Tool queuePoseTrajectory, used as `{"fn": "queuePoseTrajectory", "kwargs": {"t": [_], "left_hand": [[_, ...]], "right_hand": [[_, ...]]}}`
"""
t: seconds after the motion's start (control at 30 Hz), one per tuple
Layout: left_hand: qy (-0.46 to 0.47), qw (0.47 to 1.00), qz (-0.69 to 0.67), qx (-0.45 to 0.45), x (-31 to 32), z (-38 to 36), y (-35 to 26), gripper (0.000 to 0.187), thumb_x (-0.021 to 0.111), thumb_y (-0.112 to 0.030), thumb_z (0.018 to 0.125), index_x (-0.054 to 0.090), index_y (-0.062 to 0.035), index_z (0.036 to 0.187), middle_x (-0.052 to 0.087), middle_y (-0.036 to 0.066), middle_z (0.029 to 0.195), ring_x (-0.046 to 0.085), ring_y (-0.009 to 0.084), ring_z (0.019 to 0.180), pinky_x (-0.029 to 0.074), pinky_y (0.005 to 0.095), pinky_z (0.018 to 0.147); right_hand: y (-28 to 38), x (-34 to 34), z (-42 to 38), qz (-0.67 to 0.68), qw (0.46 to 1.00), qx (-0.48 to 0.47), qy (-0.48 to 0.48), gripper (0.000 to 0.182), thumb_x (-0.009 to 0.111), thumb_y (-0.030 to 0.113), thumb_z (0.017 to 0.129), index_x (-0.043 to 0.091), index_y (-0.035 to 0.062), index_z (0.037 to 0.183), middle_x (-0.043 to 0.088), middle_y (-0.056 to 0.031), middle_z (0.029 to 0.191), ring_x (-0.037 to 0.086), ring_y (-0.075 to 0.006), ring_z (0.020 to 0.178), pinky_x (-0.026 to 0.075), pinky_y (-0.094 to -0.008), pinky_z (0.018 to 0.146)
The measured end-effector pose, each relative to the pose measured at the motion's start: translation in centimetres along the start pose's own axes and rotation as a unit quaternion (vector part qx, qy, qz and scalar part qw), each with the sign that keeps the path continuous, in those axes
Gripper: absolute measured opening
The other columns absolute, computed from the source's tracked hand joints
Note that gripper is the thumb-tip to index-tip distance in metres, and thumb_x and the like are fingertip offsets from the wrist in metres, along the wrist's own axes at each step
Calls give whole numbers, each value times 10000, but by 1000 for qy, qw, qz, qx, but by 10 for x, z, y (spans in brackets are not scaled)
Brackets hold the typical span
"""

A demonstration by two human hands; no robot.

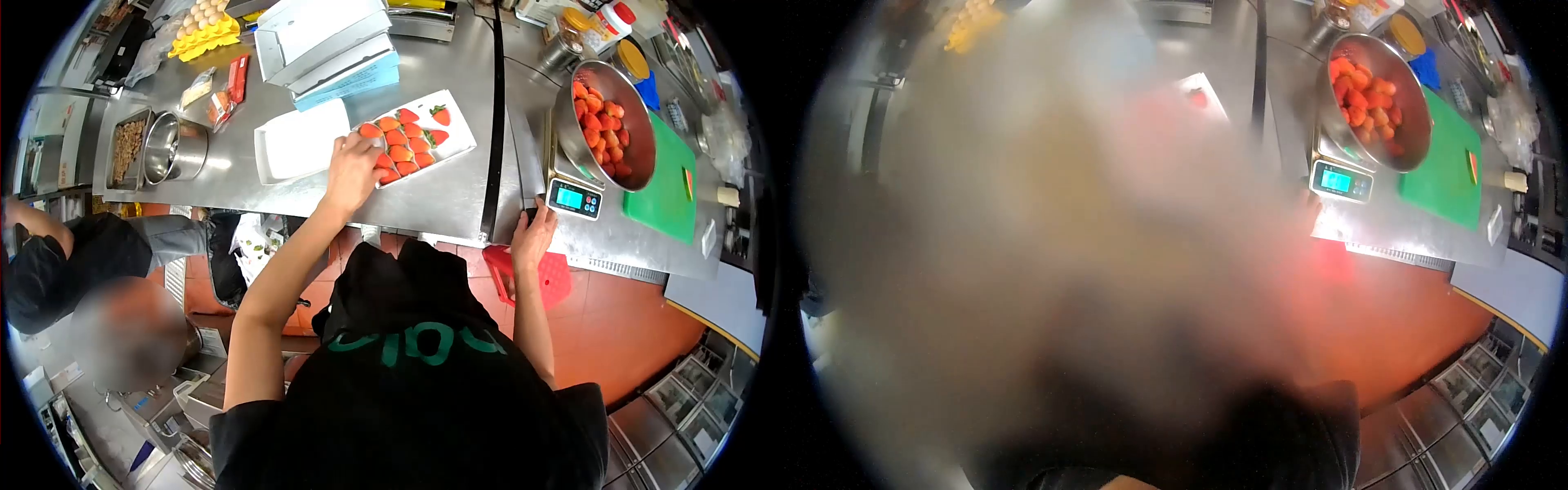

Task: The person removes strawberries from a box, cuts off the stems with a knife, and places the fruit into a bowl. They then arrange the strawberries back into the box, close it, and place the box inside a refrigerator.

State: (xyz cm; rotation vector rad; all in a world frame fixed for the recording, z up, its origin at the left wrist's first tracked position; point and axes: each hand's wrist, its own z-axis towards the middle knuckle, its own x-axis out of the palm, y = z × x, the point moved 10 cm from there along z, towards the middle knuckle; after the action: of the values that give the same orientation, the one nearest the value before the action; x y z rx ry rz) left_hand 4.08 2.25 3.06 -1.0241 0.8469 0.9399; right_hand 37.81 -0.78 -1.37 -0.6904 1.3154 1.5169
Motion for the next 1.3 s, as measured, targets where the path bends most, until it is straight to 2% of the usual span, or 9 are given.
{"fn": "queuePoseTrajectory", "kwargs": {"t": [0.17,0.57,0.77,0.83,0.93,1.1,1.13,1.2,1.3], "left_hand": [[206,978,16,-30,51,23,22,244,751,-299,681,698,-83,781,675,76,849,560,211,963,343,371,822],[115,985,-120,48,40,26,30,211,682,-258,773,684,-47,781,675,106,806,574,248,875,378,362,806],[171,960,-201,-91,31,38,48,234,639,-271,844,689,-43,831,645,139,739,602,239,720,455,320,709],[255,892,-302,-220,38,26,55,264,619,-280,883,659,-19,885,637,96,731,587,146,724,458,263,708],[180,803,-523,-220,39,18,47,284,589,-291,919,618,-14,975,628,41,793,541,95,752,446,242,720],[136,758,-582,-260,29,12,47,389,515,-341,956,550,12,1114,638,48,867,552,98,779,459,240,684],[128,759,-582,-263,26,12,53,389,515,-341,956,550,12,1114,638,48,867,552,98,779,459,240,684],[27,759,-567,-319,15,5,85,447,497,-375,958,539,34,1135,649,56,812,570,110,734,462,241,660],[-7,808,-475,-347,13,-21,113,308,543,-258,935,580,2,1095,658,71,745,590,124,645,470,258,592]], "right_hand": [[9,-16,-1,-87,996,28,-7,361,639,208,812,567,57,1132,565,-125,1080,499,-338,995,398,-477,846],[113,-33,-7,98,992,-75,5,253,658,126,813,598,40,1043,594,-131,1024,524,-329,961,398,-421,866],[186,-3,9,169,967,-167,95,320,697,111,774,592,51,1070,596,-122,1035,551,-323,974,450,-403,836],[210,3,18,234,952,-148,131,343,710,116,762,589,58,1078,597,-117,1039,558,-317,983,461,-398,834],[246,10,25,318,919,-164,168,380,733,128,742,583,68,1087,597,-110,1047,570,-309,998,479,-390,828],[270,20,33,276,917,-256,133,372,758,180,721,601,64,1037,609,-97,1000,591,-293,942,499,-357,772],[272,26,37,278,914,-263,135,372,758,180,721,601,64,1037,609,-97,1000,591,-293,942,499,-357,772],[239,67,51,244,944,-113,192,339,769,204,706,623,67,980,616,-76,919,588,-266,880,495,-355,743],[250,74,43,218,945,-195,147,302,775,223,700,645,72,927,613,-66,848,585,-248,772,485,-371,704]]}}
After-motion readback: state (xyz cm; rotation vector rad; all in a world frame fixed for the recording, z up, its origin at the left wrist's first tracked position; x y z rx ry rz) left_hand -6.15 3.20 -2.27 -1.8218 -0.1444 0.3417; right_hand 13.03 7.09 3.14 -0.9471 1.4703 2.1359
